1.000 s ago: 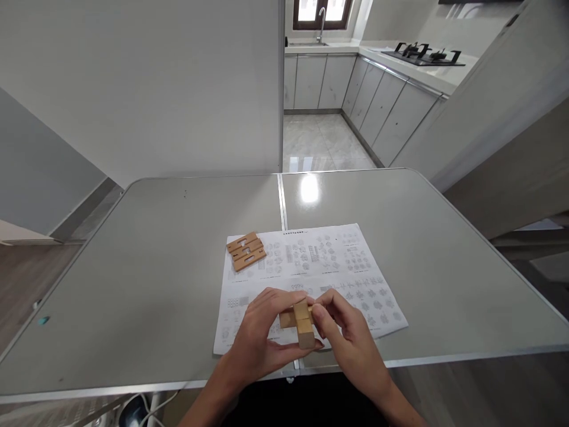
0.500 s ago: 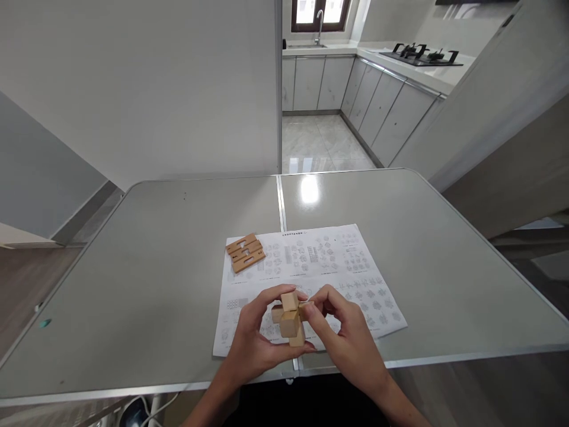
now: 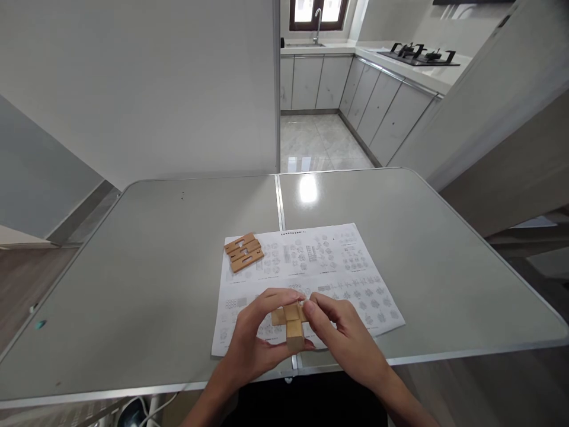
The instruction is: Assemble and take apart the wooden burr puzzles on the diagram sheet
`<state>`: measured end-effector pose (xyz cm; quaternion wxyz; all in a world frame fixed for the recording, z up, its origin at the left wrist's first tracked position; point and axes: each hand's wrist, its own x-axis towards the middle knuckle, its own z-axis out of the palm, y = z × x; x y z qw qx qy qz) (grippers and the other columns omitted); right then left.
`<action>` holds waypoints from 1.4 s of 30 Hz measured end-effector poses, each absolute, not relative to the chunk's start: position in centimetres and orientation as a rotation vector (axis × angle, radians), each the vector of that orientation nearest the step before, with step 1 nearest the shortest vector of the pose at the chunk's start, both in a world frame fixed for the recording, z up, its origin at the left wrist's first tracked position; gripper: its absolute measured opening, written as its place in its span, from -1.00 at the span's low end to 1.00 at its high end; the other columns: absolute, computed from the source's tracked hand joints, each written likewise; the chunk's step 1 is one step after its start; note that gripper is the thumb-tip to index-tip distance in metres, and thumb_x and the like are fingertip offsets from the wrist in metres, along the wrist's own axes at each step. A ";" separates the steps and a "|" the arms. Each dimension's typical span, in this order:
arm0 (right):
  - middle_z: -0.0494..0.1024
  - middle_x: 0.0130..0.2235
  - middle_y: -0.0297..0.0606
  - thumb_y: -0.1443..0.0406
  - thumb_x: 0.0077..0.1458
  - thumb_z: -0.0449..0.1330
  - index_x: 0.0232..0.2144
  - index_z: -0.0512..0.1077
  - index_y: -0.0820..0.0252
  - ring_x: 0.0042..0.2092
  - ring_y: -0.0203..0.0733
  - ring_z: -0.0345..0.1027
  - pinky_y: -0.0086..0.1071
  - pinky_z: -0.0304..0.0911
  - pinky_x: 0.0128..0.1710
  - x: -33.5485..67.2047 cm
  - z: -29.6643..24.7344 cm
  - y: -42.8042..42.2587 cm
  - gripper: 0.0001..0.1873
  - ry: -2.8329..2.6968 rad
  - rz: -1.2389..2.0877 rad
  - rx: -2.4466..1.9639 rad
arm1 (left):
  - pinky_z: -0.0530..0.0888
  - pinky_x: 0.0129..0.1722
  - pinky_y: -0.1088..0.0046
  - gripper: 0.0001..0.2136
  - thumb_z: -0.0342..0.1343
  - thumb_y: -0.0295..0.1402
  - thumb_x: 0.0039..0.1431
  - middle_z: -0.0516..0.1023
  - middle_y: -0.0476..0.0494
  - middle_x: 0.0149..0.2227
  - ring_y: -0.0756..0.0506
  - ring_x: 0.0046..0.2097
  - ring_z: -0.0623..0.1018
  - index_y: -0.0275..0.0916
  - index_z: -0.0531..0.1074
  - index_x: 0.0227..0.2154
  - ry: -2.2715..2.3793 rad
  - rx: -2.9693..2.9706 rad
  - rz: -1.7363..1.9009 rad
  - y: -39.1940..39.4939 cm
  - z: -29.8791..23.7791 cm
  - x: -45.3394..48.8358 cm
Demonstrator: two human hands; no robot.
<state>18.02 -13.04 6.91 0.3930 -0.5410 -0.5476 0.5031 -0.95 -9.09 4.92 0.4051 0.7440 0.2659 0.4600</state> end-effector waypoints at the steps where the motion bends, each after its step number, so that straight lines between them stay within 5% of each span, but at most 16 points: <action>1: 0.09 -0.52 -0.46 0.02 0.45 0.01 -0.52 0.09 0.09 -0.46 -0.31 -0.01 -0.39 0.00 -0.48 18.0 7.0 -13.0 -0.49 -1.383 1.293 -1.375 | 0.63 0.00 0.27 -0.29 0.56 -0.38 0.01 0.66 -0.17 0.03 -0.19 0.01 0.67 0.00 0.41 0.22 0.657 1.885 1.167 -9.0 4.9 -1.0; 4: 0.10 -0.53 -0.46 0.00 0.45 0.00 -0.53 0.10 0.09 -0.48 -0.31 0.01 -0.39 0.01 -0.49 17.9 7.2 -12.9 -0.47 -1.383 1.288 -1.392 | 0.62 0.02 0.28 -0.27 0.56 -0.39 0.00 0.65 -0.15 0.03 -0.18 0.02 0.67 0.01 0.40 0.22 0.659 1.866 1.159 -9.0 4.8 -1.0; 10: 0.45 -0.39 -0.36 0.10 0.46 0.08 -0.28 0.37 0.13 -0.39 -0.26 0.28 -0.38 0.19 -0.36 18.6 7.1 -13.1 -0.71 -1.591 1.133 -1.299 | 0.62 0.03 0.28 -0.28 0.56 -0.37 0.01 0.63 -0.16 0.03 -0.18 0.01 0.65 0.02 0.40 0.23 0.719 1.721 1.101 -9.3 4.7 -1.3; 17: 0.30 -0.53 -0.45 0.14 0.47 0.05 -0.48 0.17 0.10 -0.51 -0.33 0.13 -0.37 0.02 -0.44 18.5 6.9 -13.3 -0.58 -1.713 1.014 -1.342 | 0.62 0.04 0.26 -0.30 0.58 -0.30 -0.03 0.64 -0.19 0.01 -0.20 -0.02 0.66 -0.02 0.44 0.18 0.737 1.655 1.084 -9.5 4.5 -1.5; 29: 0.24 -0.56 -0.46 0.11 0.48 0.04 -0.51 0.14 0.10 -0.53 -0.34 0.10 -0.40 -0.02 -0.49 17.8 6.3 -13.8 -0.52 -1.596 1.045 -1.383 | 0.58 0.07 0.25 -0.25 0.56 -0.38 0.00 0.61 -0.19 0.10 -0.21 0.06 0.61 0.05 0.39 0.25 0.676 1.782 1.105 -9.0 4.0 -1.8; 36: 0.33 -0.53 -0.44 0.20 0.49 0.07 -0.45 0.21 0.11 -0.53 -0.33 0.18 -0.40 0.05 -0.46 18.6 5.9 -13.5 -0.61 -1.828 0.643 -1.311 | 0.52 0.18 0.11 -0.08 0.49 0.12 -0.06 0.58 -0.33 0.17 -0.36 0.16 0.59 -0.05 0.35 0.35 0.650 1.506 0.794 -8.5 4.8 -2.7; 42: 0.31 -0.55 -0.46 0.22 0.49 0.07 -0.48 0.20 0.11 -0.55 -0.36 0.17 -0.42 0.04 -0.48 18.9 5.9 -13.6 -0.58 -1.863 0.507 -1.274 | 0.45 0.25 0.08 -0.25 0.47 0.08 0.02 0.63 -0.31 0.10 -0.38 0.16 0.58 -0.17 0.50 0.22 0.691 1.435 0.746 -8.7 4.1 -2.9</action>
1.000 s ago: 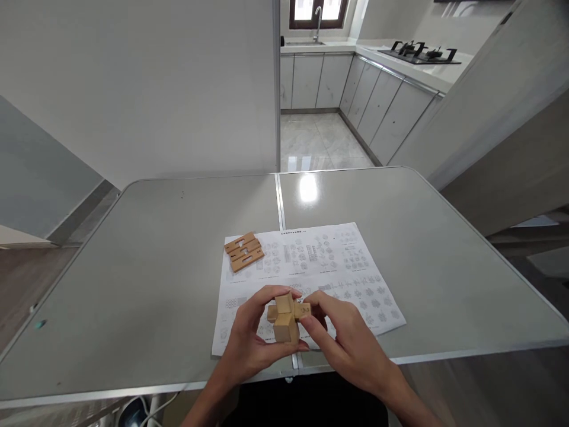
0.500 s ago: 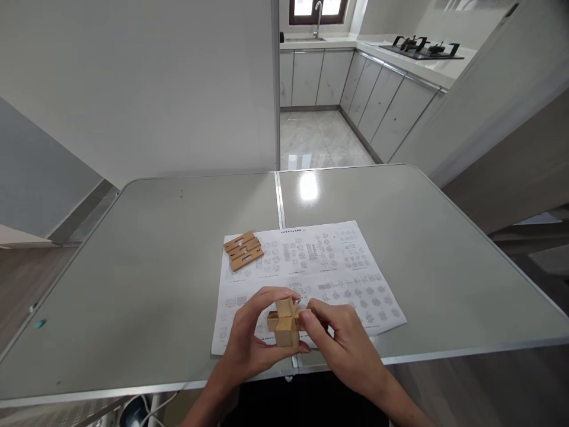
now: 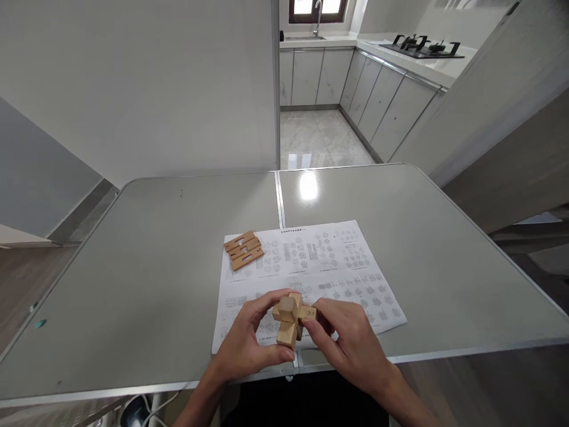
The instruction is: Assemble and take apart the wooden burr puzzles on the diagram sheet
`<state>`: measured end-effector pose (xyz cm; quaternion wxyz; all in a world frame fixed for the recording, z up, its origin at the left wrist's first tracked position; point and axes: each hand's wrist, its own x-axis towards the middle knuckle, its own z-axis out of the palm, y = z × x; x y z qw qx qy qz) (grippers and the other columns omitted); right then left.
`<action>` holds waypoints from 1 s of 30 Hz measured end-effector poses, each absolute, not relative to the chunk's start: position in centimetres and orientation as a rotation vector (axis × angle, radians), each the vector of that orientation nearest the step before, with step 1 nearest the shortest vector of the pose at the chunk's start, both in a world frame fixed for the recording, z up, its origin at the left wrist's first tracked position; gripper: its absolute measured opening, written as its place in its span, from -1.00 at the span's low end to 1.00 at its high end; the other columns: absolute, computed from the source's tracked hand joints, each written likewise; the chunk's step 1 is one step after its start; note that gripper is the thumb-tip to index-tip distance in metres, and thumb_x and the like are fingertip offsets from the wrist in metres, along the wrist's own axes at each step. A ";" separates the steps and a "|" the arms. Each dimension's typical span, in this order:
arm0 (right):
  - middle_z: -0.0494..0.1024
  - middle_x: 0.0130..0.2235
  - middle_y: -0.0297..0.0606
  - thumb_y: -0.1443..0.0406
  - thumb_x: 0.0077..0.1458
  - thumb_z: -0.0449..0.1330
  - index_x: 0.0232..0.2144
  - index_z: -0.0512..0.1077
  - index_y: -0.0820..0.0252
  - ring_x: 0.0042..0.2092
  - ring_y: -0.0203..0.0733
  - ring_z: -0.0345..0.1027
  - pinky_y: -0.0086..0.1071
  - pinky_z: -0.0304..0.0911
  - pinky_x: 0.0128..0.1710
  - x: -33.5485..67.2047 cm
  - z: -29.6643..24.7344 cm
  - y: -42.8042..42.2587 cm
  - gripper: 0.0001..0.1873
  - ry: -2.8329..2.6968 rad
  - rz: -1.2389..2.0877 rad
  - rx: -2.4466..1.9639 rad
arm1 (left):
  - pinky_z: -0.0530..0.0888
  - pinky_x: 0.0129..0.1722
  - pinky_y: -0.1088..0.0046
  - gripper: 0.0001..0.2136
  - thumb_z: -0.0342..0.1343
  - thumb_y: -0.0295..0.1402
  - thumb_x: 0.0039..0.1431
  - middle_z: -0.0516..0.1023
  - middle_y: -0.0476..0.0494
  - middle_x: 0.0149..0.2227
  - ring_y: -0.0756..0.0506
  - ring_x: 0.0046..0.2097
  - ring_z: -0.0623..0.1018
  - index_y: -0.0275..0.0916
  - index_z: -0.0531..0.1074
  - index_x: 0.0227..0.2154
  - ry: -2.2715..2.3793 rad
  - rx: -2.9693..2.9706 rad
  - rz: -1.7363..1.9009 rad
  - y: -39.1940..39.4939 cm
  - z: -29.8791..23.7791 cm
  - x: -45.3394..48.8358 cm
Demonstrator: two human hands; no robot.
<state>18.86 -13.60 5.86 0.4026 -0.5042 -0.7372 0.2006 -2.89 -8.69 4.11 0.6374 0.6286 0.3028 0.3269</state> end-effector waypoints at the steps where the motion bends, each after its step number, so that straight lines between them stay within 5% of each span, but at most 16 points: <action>1: 0.30 -0.56 -0.46 0.22 0.50 0.07 -0.48 0.19 0.11 -0.55 -0.37 0.16 -0.43 0.03 -0.48 18.8 5.9 -13.6 -0.57 -1.862 0.507 -1.272 | 0.45 0.24 0.10 -0.26 0.48 0.07 0.02 0.63 -0.30 0.11 -0.37 0.15 0.58 -0.16 0.50 0.22 0.689 1.428 0.759 -8.7 3.9 -2.9; 15: 0.34 -0.53 -0.45 0.17 0.54 0.05 -0.45 0.24 0.12 -0.53 -0.35 0.16 -0.42 0.06 -0.46 18.9 5.8 -13.0 -0.57 -1.897 0.440 -1.275 | 0.45 0.13 0.19 -0.38 0.43 0.01 0.04 0.66 -0.22 0.01 -0.32 0.03 0.60 -0.18 0.56 0.13 0.853 1.475 0.699 -8.5 3.9 -3.2; 24: 0.47 -0.46 -0.36 0.20 0.56 0.00 -0.36 0.33 0.13 -0.48 -0.27 0.28 -0.38 0.12 -0.42 19.6 5.6 -12.5 -0.63 -2.021 0.261 -1.217 | 0.43 -0.07 0.30 -0.48 0.42 -0.05 0.01 0.62 -0.13 -0.22 -0.20 -0.17 0.53 -0.24 0.60 -0.01 0.900 1.546 0.569 -8.0 5.9 -2.5; 30: 0.50 -0.43 -0.31 0.19 0.56 0.00 -0.23 0.40 0.16 -0.42 -0.21 0.30 -0.34 0.17 -0.37 19.6 6.1 -12.1 -0.70 -2.061 0.214 -1.152 | 0.45 -0.19 0.33 -0.32 0.09 0.32 0.19 0.60 -0.19 -0.33 -0.17 -0.27 0.52 -0.31 0.62 -0.22 0.832 1.387 0.645 -8.8 5.2 -1.4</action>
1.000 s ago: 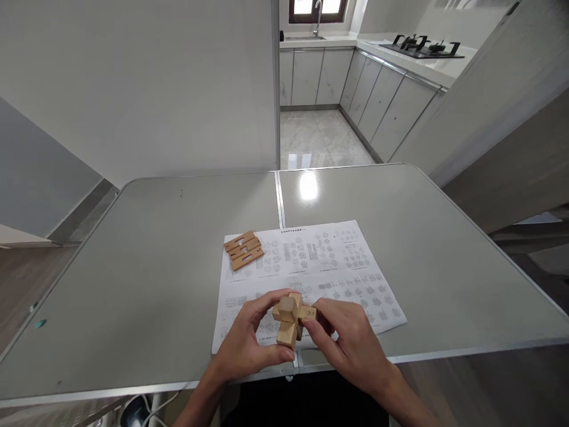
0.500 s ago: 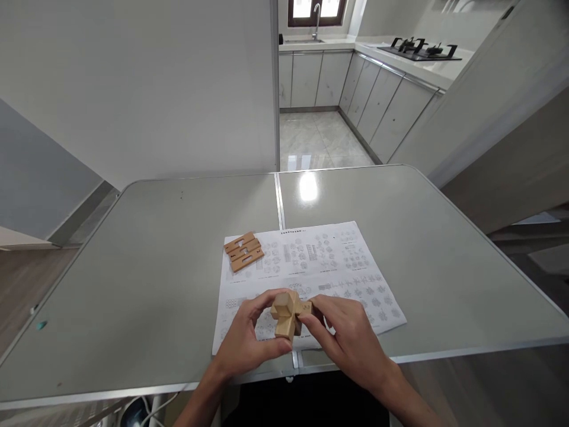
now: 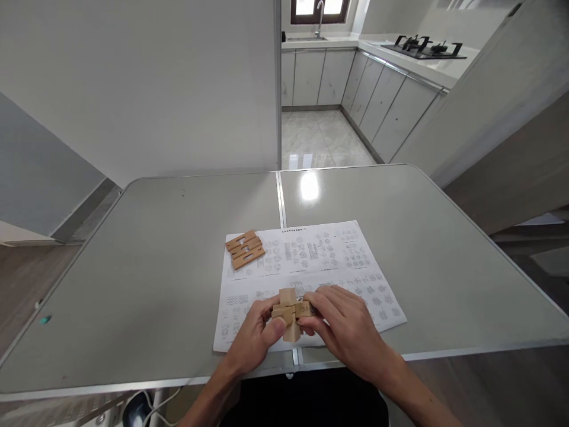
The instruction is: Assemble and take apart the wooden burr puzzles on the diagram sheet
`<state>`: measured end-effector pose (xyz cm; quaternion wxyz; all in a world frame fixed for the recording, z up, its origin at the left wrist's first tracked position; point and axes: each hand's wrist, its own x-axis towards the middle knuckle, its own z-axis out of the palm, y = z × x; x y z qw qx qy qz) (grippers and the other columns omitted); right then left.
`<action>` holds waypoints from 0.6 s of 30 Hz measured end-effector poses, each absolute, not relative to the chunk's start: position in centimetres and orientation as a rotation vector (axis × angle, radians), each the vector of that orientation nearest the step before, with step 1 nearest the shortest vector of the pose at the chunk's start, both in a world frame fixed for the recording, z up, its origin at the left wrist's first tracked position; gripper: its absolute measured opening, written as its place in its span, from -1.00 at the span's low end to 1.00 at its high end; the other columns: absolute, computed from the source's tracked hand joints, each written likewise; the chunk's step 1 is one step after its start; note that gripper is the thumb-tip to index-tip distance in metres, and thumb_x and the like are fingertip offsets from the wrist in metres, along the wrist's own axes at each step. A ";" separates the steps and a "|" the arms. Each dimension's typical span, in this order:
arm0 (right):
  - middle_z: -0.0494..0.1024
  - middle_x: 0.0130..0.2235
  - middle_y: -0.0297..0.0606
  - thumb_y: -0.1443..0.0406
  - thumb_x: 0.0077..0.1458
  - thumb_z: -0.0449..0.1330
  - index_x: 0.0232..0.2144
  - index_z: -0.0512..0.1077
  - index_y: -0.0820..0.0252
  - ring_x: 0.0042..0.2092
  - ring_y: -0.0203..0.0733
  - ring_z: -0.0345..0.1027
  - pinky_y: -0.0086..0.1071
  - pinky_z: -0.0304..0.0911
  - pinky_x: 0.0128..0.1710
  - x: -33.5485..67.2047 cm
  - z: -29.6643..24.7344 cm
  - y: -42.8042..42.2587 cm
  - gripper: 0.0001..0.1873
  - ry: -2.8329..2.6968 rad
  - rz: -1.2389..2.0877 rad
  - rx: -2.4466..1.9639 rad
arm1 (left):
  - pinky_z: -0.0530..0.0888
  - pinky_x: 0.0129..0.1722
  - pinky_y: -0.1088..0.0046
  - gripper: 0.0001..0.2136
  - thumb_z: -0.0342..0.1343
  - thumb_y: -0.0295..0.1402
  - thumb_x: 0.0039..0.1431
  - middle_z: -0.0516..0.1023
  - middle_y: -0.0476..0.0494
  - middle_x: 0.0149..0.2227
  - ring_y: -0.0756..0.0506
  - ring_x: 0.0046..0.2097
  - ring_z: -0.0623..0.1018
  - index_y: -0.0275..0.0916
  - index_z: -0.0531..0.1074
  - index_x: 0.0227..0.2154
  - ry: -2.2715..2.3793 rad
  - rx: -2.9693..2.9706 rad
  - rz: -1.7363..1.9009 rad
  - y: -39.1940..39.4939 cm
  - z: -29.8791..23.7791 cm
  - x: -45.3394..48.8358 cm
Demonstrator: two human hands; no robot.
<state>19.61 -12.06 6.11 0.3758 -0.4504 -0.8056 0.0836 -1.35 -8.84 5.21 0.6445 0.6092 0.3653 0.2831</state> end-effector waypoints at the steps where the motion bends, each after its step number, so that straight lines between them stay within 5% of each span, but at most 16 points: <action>1: 0.50 -0.43 -0.31 0.19 0.56 0.00 -0.22 0.40 0.16 -0.42 -0.20 0.29 -0.33 0.17 -0.37 19.6 6.2 -12.0 -0.70 -2.091 0.207 -1.144 | 0.46 -0.20 0.33 -0.27 0.06 0.36 0.19 0.62 -0.21 -0.33 -0.19 -0.27 0.53 -0.32 0.63 -0.19 0.801 1.339 0.643 -9.0 4.9 -1.3; 8: 0.52 -0.38 -0.30 0.16 0.54 0.06 -0.15 0.42 0.18 -0.38 -0.21 0.35 -0.34 0.24 -0.35 20.0 6.1 -12.1 -0.75 -2.078 0.376 -1.133 | 0.49 -0.06 0.25 -0.29 0.13 0.32 0.18 0.65 -0.22 -0.32 -0.22 -0.23 0.58 -0.33 0.64 -0.09 0.699 1.207 0.609 -9.3 3.6 -1.9; 18: 0.57 -0.31 -0.28 0.17 0.51 0.10 -0.06 0.45 0.16 -0.35 -0.22 0.43 -0.35 0.34 -0.31 19.9 4.8 -11.5 -0.79 -1.937 0.539 -1.209 | 0.26 -0.51 0.48 -0.31 0.14 0.27 0.24 0.34 0.03 -0.47 0.07 -0.55 0.22 -0.35 0.54 0.00 0.725 0.930 0.608 -9.1 4.0 -0.9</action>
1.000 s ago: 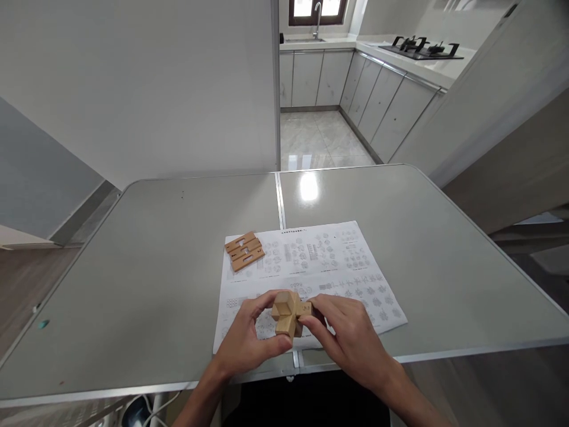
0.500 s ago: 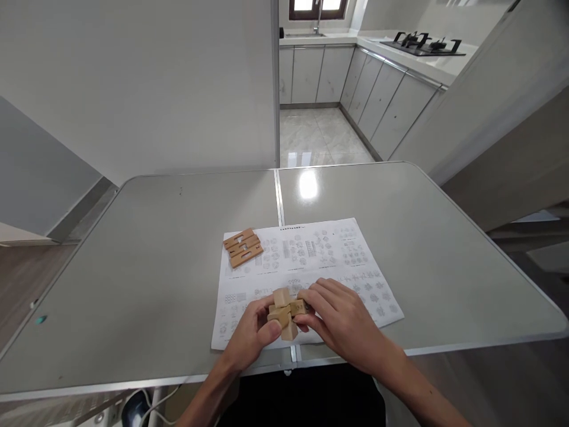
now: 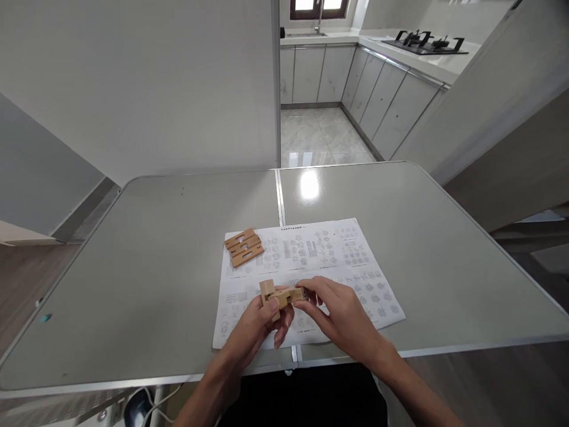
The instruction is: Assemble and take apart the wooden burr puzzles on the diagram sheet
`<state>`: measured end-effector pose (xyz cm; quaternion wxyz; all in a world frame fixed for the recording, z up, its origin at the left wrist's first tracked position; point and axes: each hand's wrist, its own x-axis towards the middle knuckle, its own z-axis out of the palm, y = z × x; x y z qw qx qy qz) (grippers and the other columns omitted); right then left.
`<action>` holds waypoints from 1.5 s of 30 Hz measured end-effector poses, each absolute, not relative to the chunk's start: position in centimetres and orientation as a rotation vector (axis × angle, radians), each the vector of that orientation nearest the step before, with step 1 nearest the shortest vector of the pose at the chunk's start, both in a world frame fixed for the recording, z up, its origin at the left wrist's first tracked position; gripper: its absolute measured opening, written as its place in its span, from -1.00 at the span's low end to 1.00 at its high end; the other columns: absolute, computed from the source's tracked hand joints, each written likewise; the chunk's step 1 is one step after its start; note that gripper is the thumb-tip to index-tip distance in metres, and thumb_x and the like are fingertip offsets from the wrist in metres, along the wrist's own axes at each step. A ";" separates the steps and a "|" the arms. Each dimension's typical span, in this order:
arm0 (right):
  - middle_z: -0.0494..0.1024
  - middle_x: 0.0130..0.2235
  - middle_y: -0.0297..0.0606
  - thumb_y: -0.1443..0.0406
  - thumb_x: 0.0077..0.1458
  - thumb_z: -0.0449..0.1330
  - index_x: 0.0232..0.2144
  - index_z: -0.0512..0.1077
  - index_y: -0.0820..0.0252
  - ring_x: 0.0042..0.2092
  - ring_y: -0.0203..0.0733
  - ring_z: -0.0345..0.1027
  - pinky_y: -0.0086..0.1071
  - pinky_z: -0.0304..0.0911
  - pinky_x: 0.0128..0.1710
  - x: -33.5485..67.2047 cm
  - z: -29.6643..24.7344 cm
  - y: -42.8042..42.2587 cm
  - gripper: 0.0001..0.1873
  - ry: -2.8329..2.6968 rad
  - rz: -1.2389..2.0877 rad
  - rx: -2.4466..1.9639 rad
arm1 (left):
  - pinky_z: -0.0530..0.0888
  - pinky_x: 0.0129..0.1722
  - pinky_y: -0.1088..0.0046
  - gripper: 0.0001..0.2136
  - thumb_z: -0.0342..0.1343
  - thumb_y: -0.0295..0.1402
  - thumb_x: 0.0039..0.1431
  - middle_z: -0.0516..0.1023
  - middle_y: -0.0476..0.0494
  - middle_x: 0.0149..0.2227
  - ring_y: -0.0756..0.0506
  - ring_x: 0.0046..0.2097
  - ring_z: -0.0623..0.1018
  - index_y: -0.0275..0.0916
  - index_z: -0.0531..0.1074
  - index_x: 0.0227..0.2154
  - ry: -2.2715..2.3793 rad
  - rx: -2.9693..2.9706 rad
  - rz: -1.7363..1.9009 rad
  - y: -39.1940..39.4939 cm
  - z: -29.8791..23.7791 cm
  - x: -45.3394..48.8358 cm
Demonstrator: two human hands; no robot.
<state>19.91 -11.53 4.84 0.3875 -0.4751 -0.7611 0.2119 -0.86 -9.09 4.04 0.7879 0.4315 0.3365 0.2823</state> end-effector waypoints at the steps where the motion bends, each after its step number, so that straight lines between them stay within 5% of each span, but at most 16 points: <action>1: 0.58 -0.29 -0.28 0.18 0.51 0.10 -0.04 0.45 0.15 -0.34 -0.22 0.43 -0.35 0.36 -0.30 20.0 4.6 -11.3 -0.80 -1.922 0.573 -1.211 | 0.23 -0.53 0.50 -0.31 0.16 0.27 0.22 0.33 0.03 -0.45 0.09 -0.56 0.20 -0.34 0.52 0.04 0.744 0.937 0.602 -8.9 4.1 -1.0; 9: 0.64 -0.18 -0.22 0.20 0.48 0.12 0.02 0.46 0.11 -0.30 -0.20 0.48 -0.33 0.44 -0.27 19.7 3.0 -10.3 -0.80 -1.829 0.774 -1.236 | 0.20 -0.57 0.52 -0.30 0.08 0.26 0.30 0.38 -0.02 -0.34 0.10 -0.54 0.22 -0.34 0.47 0.10 0.926 0.944 0.581 -7.8 3.7 -1.7; 18: 0.67 -0.11 -0.20 0.26 0.45 0.15 0.06 0.45 0.10 -0.24 -0.17 0.55 -0.30 0.49 -0.21 17.1 2.3 -9.6 -0.80 -1.809 0.869 -1.197 | 0.18 -0.46 0.49 -0.19 0.26 0.22 0.17 0.27 0.17 -0.62 0.04 -0.54 0.20 -0.42 0.40 0.21 1.079 1.128 0.599 -7.7 3.5 -4.4; 30: 0.63 -0.17 -0.22 0.32 0.44 0.13 0.05 0.41 0.08 -0.23 -0.15 0.57 -0.30 0.49 -0.21 15.0 2.8 -9.3 -0.82 -1.976 0.751 -1.139 | 0.21 -0.45 0.50 -0.29 0.40 0.10 0.03 0.42 0.04 -0.40 0.07 -0.48 0.23 -0.30 0.52 0.12 1.206 0.956 0.820 -8.5 1.9 -6.2; 38: 0.63 -0.12 -0.21 0.37 0.44 0.13 -0.04 0.41 0.09 -0.22 -0.14 0.55 -0.29 0.46 -0.22 14.3 2.6 -8.8 -0.88 -2.071 0.737 -1.127 | 0.46 -0.15 0.40 -0.28 0.49 0.01 -0.09 0.58 -0.08 -0.26 -0.08 -0.23 0.49 -0.25 0.56 0.12 1.242 0.897 0.845 -8.2 2.1 -7.0; 45: 0.65 -0.13 -0.24 0.39 0.42 0.12 -0.05 0.41 0.08 -0.23 -0.16 0.56 -0.30 0.45 -0.22 14.0 1.6 -8.2 -0.86 -2.072 0.706 -1.206 | 0.34 -0.35 0.50 -0.30 0.50 -0.02 -0.08 0.23 0.13 -0.46 0.03 -0.41 0.30 -0.24 0.56 0.12 1.426 1.078 0.970 -7.7 2.2 -8.3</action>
